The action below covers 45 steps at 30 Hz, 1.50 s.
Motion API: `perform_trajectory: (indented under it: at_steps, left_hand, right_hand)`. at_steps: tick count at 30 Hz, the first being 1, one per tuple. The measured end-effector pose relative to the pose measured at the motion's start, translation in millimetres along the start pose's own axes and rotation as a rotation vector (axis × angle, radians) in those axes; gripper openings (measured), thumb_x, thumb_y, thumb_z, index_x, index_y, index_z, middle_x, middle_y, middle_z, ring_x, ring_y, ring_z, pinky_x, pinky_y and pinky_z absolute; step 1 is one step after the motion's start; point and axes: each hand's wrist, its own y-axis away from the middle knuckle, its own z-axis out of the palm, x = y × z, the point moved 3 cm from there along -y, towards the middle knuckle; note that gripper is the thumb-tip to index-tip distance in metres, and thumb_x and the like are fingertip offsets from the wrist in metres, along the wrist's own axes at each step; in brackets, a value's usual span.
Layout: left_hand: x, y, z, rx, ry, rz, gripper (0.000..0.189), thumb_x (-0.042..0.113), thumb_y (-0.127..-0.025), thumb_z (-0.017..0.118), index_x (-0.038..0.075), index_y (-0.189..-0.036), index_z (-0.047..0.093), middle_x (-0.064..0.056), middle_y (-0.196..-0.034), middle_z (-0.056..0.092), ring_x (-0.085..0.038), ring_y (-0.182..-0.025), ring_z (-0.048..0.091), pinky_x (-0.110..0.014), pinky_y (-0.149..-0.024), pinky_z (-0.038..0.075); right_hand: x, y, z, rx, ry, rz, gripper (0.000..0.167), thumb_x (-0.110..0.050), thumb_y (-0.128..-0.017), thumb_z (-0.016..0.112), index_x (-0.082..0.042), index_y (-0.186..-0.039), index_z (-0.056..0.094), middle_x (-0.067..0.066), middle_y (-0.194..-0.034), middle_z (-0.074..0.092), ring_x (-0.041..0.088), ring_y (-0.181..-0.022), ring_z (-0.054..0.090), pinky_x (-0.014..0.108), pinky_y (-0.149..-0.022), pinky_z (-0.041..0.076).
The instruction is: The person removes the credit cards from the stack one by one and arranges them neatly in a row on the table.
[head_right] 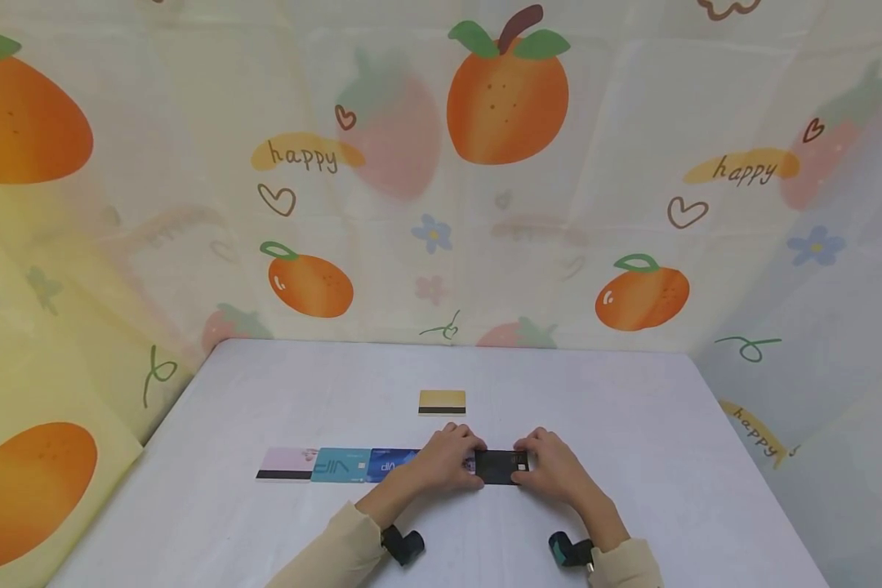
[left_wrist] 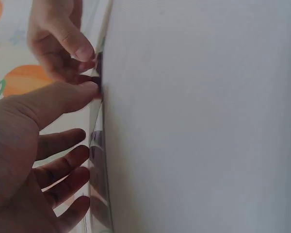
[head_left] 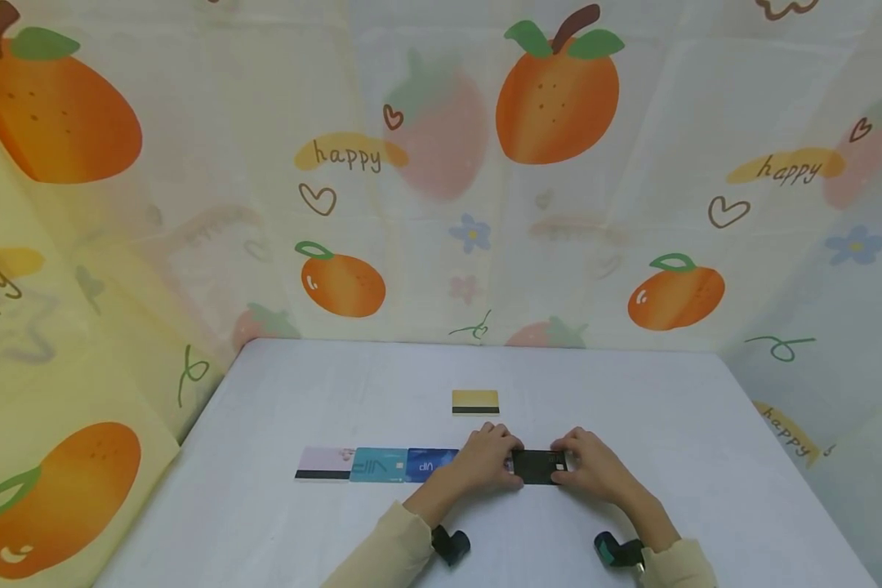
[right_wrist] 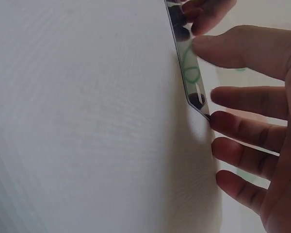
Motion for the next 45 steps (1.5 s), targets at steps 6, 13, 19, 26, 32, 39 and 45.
perform_trajectory:
  at_steps: [6, 13, 19, 26, 32, 39, 45]
  left_hand:
    - [-11.3, -3.3, -13.1, -0.013, 0.095, -0.011, 0.047, 0.038, -0.083, 0.074, 0.019, -0.124, 0.064, -0.001, -0.121, 0.061, -0.017, -0.112, 0.052, -0.034, -0.097, 0.046]
    - [-39.7, -7.3, -28.2, 0.023, 0.118, -0.084, 0.046, 0.038, -0.085, 0.072, 0.019, -0.125, 0.064, -0.002, -0.127, 0.060, -0.021, -0.120, 0.051, -0.040, -0.103, 0.044]
    - [-63.7, -10.5, -37.6, 0.095, 0.128, -0.112, 0.049, 0.035, -0.082, 0.075, 0.014, -0.125, 0.064, -0.007, -0.126, 0.060, -0.024, -0.117, 0.051, -0.042, -0.101, 0.044]
    - [-84.6, -13.3, -47.3, 0.107, 0.145, -0.201, 0.057, 0.035, -0.081, 0.077, 0.012, -0.130, 0.060, -0.010, -0.131, 0.056, -0.026, -0.119, 0.049, -0.044, -0.102, 0.043]
    - [-99.2, -18.4, -49.5, 0.069, 0.161, -0.261, 0.064, 0.037, -0.078, 0.079, 0.012, -0.133, 0.057, -0.012, -0.135, 0.053, -0.028, -0.122, 0.048, -0.045, -0.107, 0.041]
    - [-108.6, -20.8, -47.9, 0.058, 0.186, -0.277, 0.066, 0.038, -0.078, 0.080, 0.011, -0.134, 0.057, -0.014, -0.134, 0.054, -0.029, -0.122, 0.048, -0.046, -0.108, 0.041]
    - [-109.4, -23.7, -46.9, 0.057, 0.149, -0.278, 0.066, 0.037, -0.077, 0.080, 0.011, -0.133, 0.058, -0.015, -0.131, 0.055, -0.029, -0.119, 0.049, -0.045, -0.106, 0.042]
  right_hand:
    - [3, -8.2, -5, 0.022, -0.069, 0.006, 0.032, -0.019, -0.080, 0.077, -0.006, -0.108, 0.069, 0.002, -0.096, 0.061, 0.013, -0.085, 0.051, 0.027, -0.071, 0.045]
    - [-8, -33.0, -7, 0.012, -0.081, 0.032, 0.033, -0.023, -0.084, 0.074, -0.009, -0.112, 0.068, 0.002, -0.101, 0.062, 0.018, -0.094, 0.057, 0.035, -0.080, 0.051]
    - [-23, -56.5, -4, 0.005, -0.059, 0.005, 0.035, -0.025, -0.083, 0.075, -0.008, -0.113, 0.068, 0.004, -0.105, 0.063, 0.022, -0.100, 0.058, 0.043, -0.090, 0.051]
    - [-34, -81.6, 4, -0.013, 0.018, -0.084, 0.040, -0.026, -0.081, 0.077, -0.006, -0.114, 0.068, 0.008, -0.112, 0.063, 0.026, -0.104, 0.059, 0.045, -0.093, 0.049]
    - [-41, -98.6, 11, -0.036, 0.045, -0.085, 0.046, -0.028, -0.080, 0.079, -0.007, -0.118, 0.066, 0.010, -0.114, 0.063, 0.027, -0.106, 0.057, 0.046, -0.097, 0.047]
    - [-47, -111.8, 18, -0.053, 0.086, -0.087, 0.049, -0.029, -0.079, 0.079, -0.007, -0.120, 0.065, 0.010, -0.116, 0.062, 0.026, -0.109, 0.057, 0.044, -0.100, 0.045]
    - [-53, -122.1, 21, -0.082, 0.111, -0.098, 0.050, -0.028, -0.077, 0.081, -0.005, -0.119, 0.065, 0.011, -0.115, 0.061, 0.027, -0.107, 0.057, 0.045, -0.100, 0.045]
